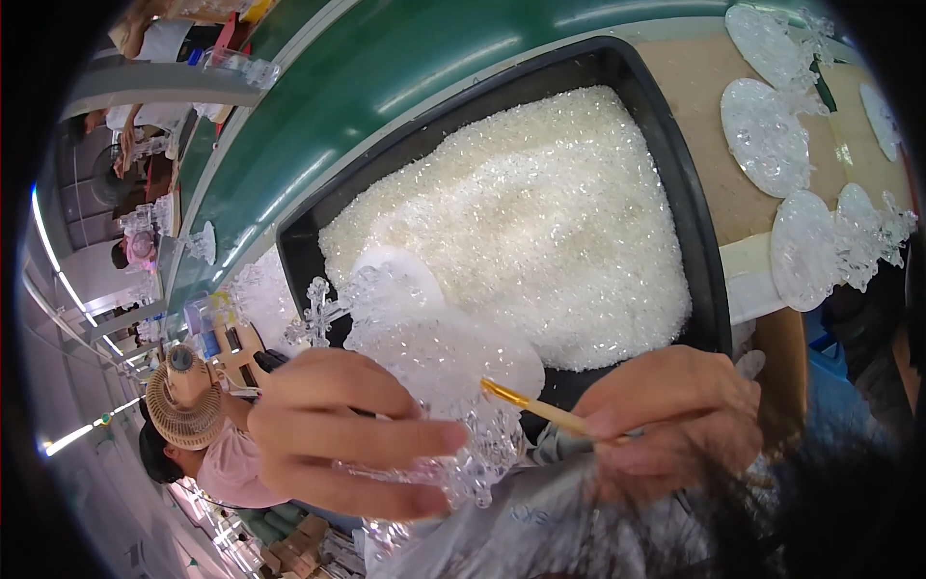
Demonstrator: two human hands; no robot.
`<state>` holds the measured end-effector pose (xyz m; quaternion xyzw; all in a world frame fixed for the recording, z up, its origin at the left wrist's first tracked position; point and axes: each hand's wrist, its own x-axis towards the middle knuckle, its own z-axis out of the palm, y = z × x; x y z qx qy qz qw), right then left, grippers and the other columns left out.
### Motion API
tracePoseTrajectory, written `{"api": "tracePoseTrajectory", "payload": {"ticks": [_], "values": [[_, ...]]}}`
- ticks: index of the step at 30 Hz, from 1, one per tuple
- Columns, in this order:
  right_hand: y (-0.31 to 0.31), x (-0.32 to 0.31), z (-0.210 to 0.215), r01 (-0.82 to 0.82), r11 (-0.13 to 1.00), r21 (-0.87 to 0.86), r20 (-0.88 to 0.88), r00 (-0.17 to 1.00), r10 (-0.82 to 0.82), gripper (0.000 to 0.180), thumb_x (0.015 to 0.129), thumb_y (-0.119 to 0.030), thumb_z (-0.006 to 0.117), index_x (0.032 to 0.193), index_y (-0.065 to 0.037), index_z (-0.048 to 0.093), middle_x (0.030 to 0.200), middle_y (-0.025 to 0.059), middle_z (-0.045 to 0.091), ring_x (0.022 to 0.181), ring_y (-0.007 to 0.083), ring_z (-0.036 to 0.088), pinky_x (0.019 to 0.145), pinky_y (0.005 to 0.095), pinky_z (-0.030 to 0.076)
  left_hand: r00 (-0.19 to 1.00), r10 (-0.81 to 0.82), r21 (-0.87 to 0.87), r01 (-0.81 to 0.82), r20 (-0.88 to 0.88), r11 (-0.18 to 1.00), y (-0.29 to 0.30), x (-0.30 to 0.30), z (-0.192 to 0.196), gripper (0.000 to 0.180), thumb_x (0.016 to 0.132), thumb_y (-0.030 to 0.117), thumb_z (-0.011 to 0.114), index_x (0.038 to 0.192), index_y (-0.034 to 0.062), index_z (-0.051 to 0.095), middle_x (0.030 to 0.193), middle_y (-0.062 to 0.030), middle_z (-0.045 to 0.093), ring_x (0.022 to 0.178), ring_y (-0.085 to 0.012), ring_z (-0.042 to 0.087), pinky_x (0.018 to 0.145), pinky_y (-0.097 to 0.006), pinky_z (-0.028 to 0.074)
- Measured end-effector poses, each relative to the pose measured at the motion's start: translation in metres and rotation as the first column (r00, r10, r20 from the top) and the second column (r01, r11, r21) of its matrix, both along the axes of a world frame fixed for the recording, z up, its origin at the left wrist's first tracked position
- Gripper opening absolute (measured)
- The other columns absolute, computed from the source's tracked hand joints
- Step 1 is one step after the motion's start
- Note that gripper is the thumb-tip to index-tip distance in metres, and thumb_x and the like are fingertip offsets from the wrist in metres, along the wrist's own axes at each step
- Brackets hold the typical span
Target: Applying glue with a brush to plastic snowflake ornaments and coating them with decorative white beads.
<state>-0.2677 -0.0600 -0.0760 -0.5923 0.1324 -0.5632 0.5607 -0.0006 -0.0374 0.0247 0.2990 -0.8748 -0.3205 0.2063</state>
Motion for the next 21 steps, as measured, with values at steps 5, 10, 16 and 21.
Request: {"api": "tracePoseTrajectory", "payload": {"ticks": [5,10,16,21], "values": [[0.006,-0.006,-0.004,0.021,0.999,0.032,0.031,0.999,-0.022,0.020,0.075,0.000,0.073,0.090,0.004,0.060,0.096,0.0241,0.059,0.070,0.0312,0.069,0.061,0.0339,0.060,0.993,0.096,-0.091,-0.090,0.065,0.992,0.001,0.014,0.000,0.020,0.075,0.006,0.076,0.094,0.0062,0.070,0.098,-0.0145,0.072,0.076,-0.0223,0.063,0.057,-0.027,0.051],[0.010,-0.010,-0.016,0.161,0.986,-0.038,0.065,0.985,-0.158,0.022,0.089,-0.005,0.063,0.106,0.000,0.050,0.113,0.0236,0.047,0.078,0.0323,0.070,0.070,0.0339,0.062,0.753,0.496,-0.194,-0.615,-0.433,0.764,0.011,-0.002,-0.048,0.029,0.073,0.000,0.074,0.099,-0.0071,0.064,0.086,-0.0160,0.070,0.068,-0.0238,0.069,0.060,-0.031,0.055],[0.018,0.002,-0.013,0.133,0.985,-0.110,0.002,0.991,-0.134,0.027,0.074,0.001,0.073,0.097,0.001,0.059,0.103,0.0233,0.057,0.073,0.0290,0.070,0.064,0.0333,0.061,0.534,0.744,-0.071,-0.828,-0.401,0.556,0.027,-0.025,-0.044,0.035,0.077,0.001,0.072,0.109,-0.0069,0.059,0.085,-0.0131,0.066,0.075,-0.0208,0.068,0.071,-0.030,0.055],[0.008,0.008,-0.008,0.060,0.918,-0.393,-0.155,0.979,-0.131,0.042,0.068,0.009,0.078,0.104,0.000,0.058,0.102,0.0243,0.063,0.072,0.0251,0.070,0.058,0.0332,0.060,0.568,0.760,-0.077,-0.813,-0.315,0.576,0.026,-0.025,-0.039,0.033,0.077,-0.005,0.068,0.109,-0.0069,0.060,0.090,-0.0139,0.066,0.078,-0.0212,0.069,0.075,-0.032,0.057]]}}
